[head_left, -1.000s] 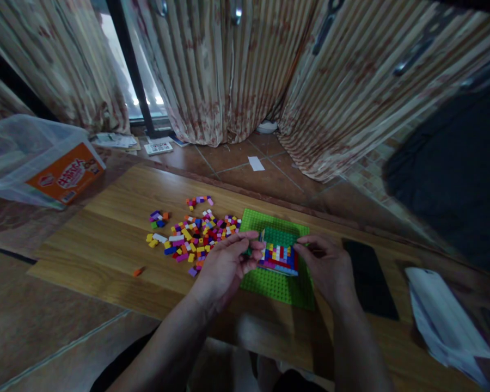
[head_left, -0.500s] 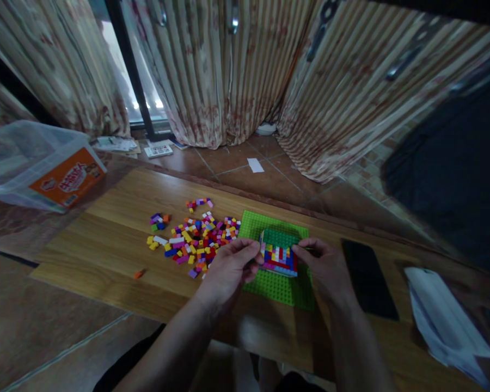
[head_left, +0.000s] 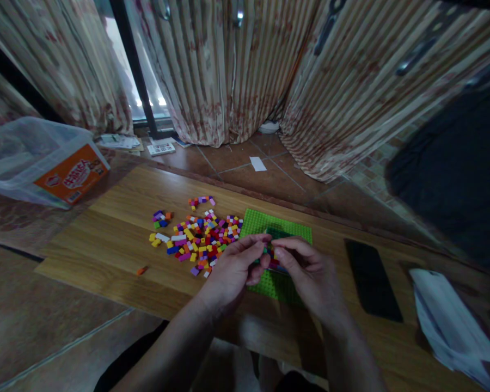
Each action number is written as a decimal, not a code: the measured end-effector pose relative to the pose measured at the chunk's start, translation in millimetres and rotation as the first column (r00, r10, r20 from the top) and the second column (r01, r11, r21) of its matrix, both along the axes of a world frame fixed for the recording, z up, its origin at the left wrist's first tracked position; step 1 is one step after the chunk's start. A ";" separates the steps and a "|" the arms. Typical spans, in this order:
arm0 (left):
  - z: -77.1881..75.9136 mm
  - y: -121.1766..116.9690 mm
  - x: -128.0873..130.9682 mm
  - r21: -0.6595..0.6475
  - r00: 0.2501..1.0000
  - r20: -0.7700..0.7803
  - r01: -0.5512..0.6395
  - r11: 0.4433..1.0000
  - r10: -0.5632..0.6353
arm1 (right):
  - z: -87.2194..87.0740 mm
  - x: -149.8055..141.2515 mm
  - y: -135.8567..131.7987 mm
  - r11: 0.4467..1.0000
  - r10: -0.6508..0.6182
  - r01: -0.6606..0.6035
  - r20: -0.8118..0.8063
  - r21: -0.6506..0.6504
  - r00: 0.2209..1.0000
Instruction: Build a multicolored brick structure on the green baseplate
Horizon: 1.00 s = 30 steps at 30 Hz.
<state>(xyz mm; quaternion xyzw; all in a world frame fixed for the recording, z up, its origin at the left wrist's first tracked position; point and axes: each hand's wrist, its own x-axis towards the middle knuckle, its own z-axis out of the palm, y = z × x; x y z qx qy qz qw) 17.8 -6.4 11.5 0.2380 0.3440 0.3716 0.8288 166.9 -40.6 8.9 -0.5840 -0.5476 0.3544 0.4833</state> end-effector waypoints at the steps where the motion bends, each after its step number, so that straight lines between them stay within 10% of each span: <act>1: 0.6 -0.1 -0.2 0.011 1.000 0.005 0.017 1.000 -0.017 | 1.0 -2.7 -0.4 0.999 0.038 -0.038 -0.016 -0.016 0.999; 10: 2.9 0.7 -0.6 0.069 0.998 -0.007 0.068 0.995 -0.068 | 9.9 -5.5 -2.1 0.991 0.123 -0.128 -0.132 -0.031 0.984; 20: 2.4 6.8 -1.0 -0.129 0.978 -0.117 -0.190 0.973 0.175 | 5.1 27.4 -3.9 0.991 -0.130 0.130 -0.016 0.009 0.991; 30: 1.0 5.2 -1.5 -0.107 0.988 -0.045 -0.154 0.982 0.150 | -20.7 69.7 -3.8 0.946 -0.294 0.310 0.154 -0.092 0.943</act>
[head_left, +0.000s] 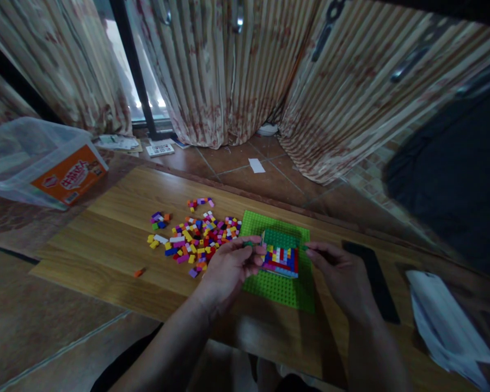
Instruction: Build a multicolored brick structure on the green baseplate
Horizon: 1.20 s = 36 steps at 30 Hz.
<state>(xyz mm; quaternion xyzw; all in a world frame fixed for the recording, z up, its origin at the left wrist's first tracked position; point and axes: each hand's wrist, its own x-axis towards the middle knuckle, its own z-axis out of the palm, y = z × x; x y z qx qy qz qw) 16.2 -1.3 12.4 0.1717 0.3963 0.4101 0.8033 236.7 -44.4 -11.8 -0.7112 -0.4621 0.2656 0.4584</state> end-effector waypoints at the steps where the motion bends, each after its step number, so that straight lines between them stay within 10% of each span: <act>1: -0.7 -0.1 -0.3 0.011 1.000 -0.001 0.005 1.000 -0.005 | -1.0 0.4 0.5 1.000 -0.002 0.002 -0.010 -0.008 1.000; 36: -0.6 -1.0 1.5 0.013 0.997 -0.027 0.074 0.997 -0.073 | -12.6 -11.0 14.3 0.996 -0.084 0.080 -0.363 -0.027 0.928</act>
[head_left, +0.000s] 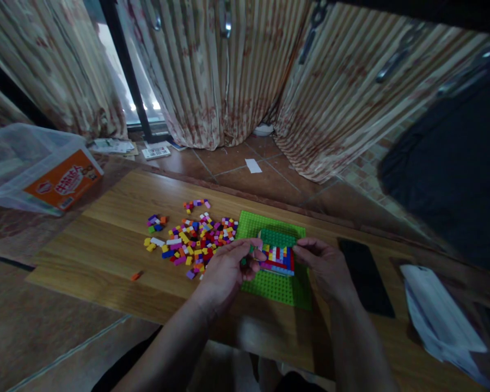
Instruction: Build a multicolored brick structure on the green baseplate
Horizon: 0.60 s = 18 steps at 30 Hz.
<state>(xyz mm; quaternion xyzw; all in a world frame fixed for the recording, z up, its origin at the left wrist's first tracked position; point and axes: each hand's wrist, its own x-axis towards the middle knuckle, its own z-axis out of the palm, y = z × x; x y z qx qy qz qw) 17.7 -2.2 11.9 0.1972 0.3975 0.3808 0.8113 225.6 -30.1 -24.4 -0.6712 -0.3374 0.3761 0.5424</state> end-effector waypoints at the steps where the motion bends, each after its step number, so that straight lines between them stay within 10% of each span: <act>1: 0.5 -0.3 0.3 -0.002 1.000 -0.006 0.004 1.000 -0.004 | 1.0 -0.6 -0.6 1.000 -0.008 0.008 0.028 0.008 1.000; 6: 4.6 -0.3 2.1 -0.029 1.000 -0.012 0.028 0.999 -0.028 | 16.6 -14.2 -4.6 0.990 -0.052 0.026 0.184 0.142 0.982; 18: -2.5 -3.8 1.5 0.079 0.988 0.070 0.131 0.988 -0.136 | 37.0 -62.6 -10.8 0.865 0.393 -0.494 0.493 0.089 0.776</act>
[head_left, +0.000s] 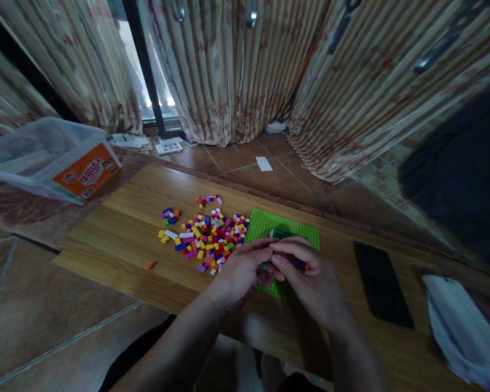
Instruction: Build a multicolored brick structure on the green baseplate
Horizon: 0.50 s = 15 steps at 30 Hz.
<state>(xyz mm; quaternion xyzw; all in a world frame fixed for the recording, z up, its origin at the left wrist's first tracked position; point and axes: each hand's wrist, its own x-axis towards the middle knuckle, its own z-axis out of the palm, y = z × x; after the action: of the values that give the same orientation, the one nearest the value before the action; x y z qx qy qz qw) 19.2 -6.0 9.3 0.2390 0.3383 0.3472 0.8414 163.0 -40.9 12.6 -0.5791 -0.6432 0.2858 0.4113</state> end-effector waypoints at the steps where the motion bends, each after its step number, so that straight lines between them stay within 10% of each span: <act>1: -0.1 -0.5 -0.2 -0.006 1.000 0.001 0.002 1.000 -0.002 | -0.7 0.8 0.4 1.000 -0.002 0.002 0.001 0.005 1.000; 15: 7.8 7.8 -3.9 -0.115 0.957 -0.136 -0.272 0.955 0.256 | -18.7 73.4 -3.8 0.921 -0.389 0.390 0.024 -0.011 0.921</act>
<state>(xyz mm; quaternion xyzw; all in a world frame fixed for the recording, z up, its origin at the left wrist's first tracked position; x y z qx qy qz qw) 15.3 1.8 17.2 0.1555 0.4394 0.4181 0.7797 236.4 -44.7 -6.1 -0.7015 -0.5174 0.1972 0.4486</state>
